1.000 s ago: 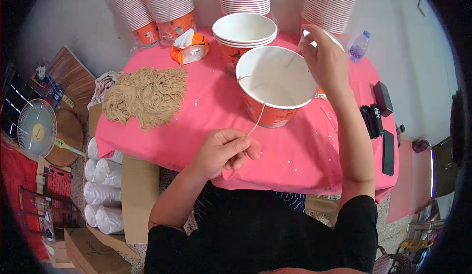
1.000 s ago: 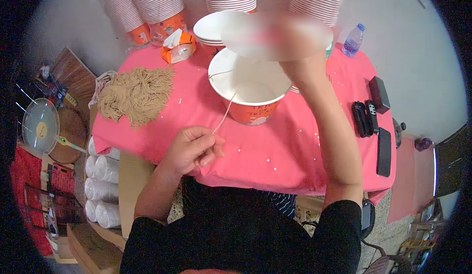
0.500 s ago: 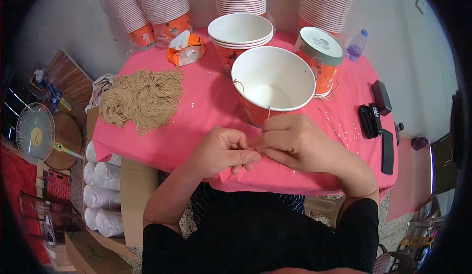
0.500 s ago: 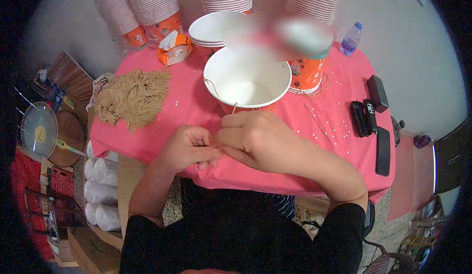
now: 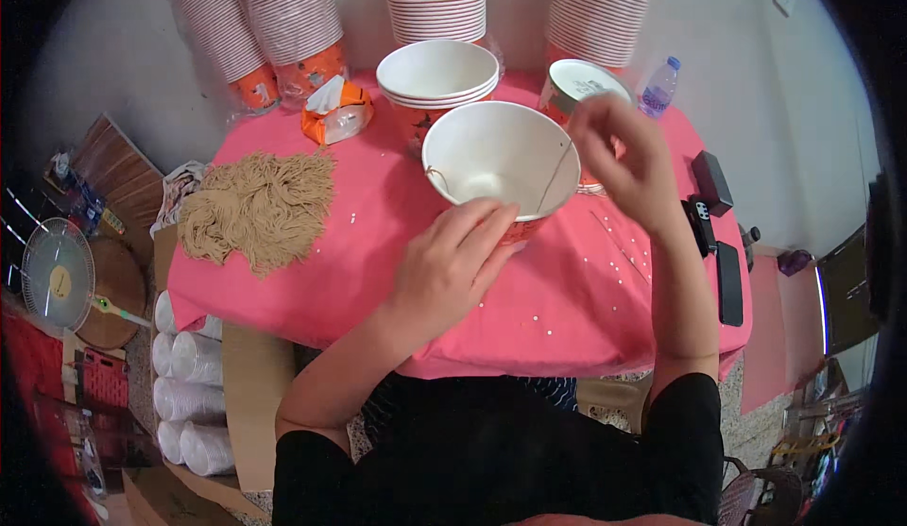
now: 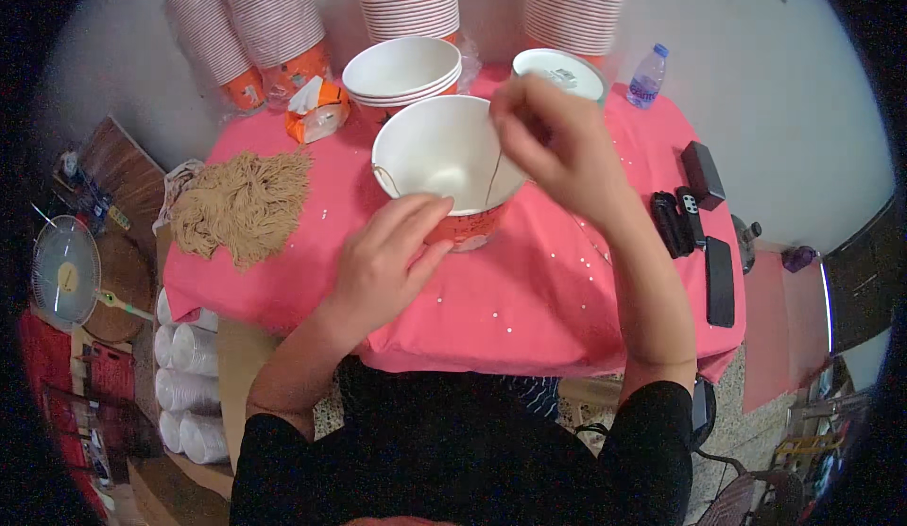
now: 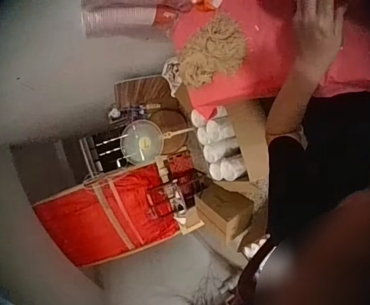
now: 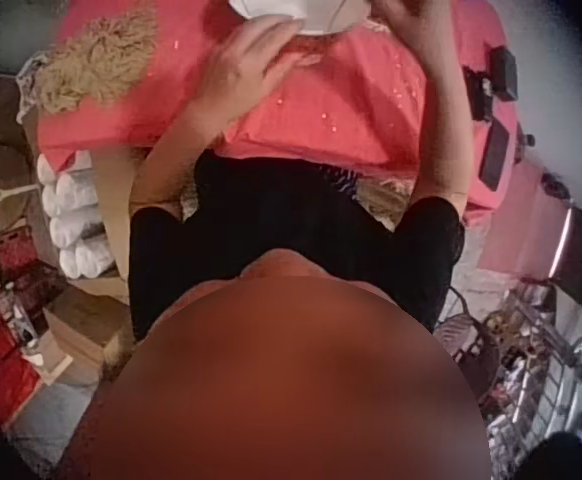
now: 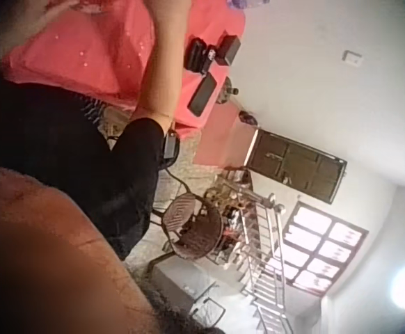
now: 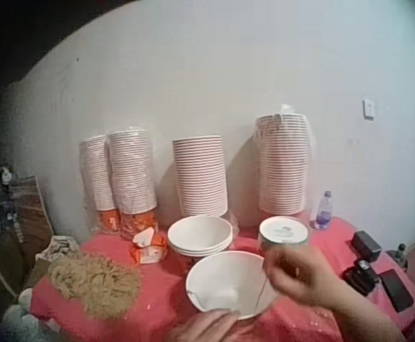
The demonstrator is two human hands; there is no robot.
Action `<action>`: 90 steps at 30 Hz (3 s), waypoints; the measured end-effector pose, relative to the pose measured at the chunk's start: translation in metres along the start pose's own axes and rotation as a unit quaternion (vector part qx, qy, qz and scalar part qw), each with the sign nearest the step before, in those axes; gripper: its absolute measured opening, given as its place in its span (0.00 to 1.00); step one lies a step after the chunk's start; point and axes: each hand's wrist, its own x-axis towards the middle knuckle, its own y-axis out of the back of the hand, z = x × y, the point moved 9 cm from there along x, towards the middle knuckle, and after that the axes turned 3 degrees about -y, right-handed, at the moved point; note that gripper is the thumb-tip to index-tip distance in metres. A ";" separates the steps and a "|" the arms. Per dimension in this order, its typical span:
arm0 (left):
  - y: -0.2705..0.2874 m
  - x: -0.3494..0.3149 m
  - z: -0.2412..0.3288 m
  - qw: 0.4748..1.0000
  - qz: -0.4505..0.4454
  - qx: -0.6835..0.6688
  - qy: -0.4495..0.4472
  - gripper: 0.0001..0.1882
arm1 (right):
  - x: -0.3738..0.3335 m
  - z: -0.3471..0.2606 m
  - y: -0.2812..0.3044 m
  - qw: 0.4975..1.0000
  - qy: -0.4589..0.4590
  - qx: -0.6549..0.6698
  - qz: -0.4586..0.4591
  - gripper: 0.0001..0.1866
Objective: Placing rubber bands around paper buckets and stacking them for packaging.
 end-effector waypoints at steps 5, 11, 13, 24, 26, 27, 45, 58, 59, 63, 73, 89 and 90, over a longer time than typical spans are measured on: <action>0.020 0.003 -0.019 0.999 -0.008 -0.009 0.036 0.11 | 0.014 0.022 0.016 0.991 -0.078 0.105 0.005 0.01; 0.054 0.006 -0.056 0.997 0.013 0.022 0.078 0.06 | -0.018 0.028 -0.046 0.973 -0.058 0.022 -0.224 0.02; 0.050 -0.002 -0.046 0.996 0.010 0.032 0.077 0.08 | -0.025 0.028 -0.054 0.972 -0.053 0.026 -0.228 0.03; 0.016 -0.031 0.019 0.986 -0.072 0.100 -0.113 0.12 | -0.050 -0.012 -0.057 0.957 0.036 -0.017 -0.289 0.06; 0.020 -0.030 0.029 0.978 -0.065 0.137 -0.144 0.12 | -0.058 -0.023 -0.062 0.940 0.087 -0.071 -0.322 0.06; 0.023 -0.030 0.037 0.967 -0.054 0.176 -0.176 0.12 | -0.059 -0.025 -0.062 0.940 0.084 -0.070 -0.323 0.06; 0.025 -0.027 0.044 0.960 -0.094 0.174 -0.198 0.11 | -0.075 -0.035 -0.077 0.907 0.120 -0.132 -0.380 0.06; 0.020 -0.025 0.041 0.966 -0.113 0.136 -0.191 0.14 | -0.080 -0.026 -0.085 0.898 0.109 -0.116 -0.410 0.04; 0.020 -0.025 0.041 0.965 -0.113 0.139 -0.190 0.14 | -0.081 -0.026 -0.086 0.898 0.109 -0.114 -0.411 0.04; 0.017 -0.026 0.038 0.968 -0.111 0.127 -0.186 0.15 | -0.083 -0.019 -0.087 0.912 0.083 -0.065 -0.397 0.06; 0.017 -0.030 0.034 0.969 -0.119 0.127 -0.178 0.15 | -0.083 -0.027 -0.086 0.905 0.121 -0.074 -0.400 0.06; 0.015 -0.016 -0.005 0.991 -0.096 -0.005 -0.091 0.13 | -0.075 -0.003 -0.086 0.903 -0.002 0.060 -0.425 0.11; 0.015 -0.012 -0.007 0.992 -0.086 -0.004 -0.092 0.15 | -0.073 -0.003 -0.086 0.903 -0.002 0.059 -0.426 0.11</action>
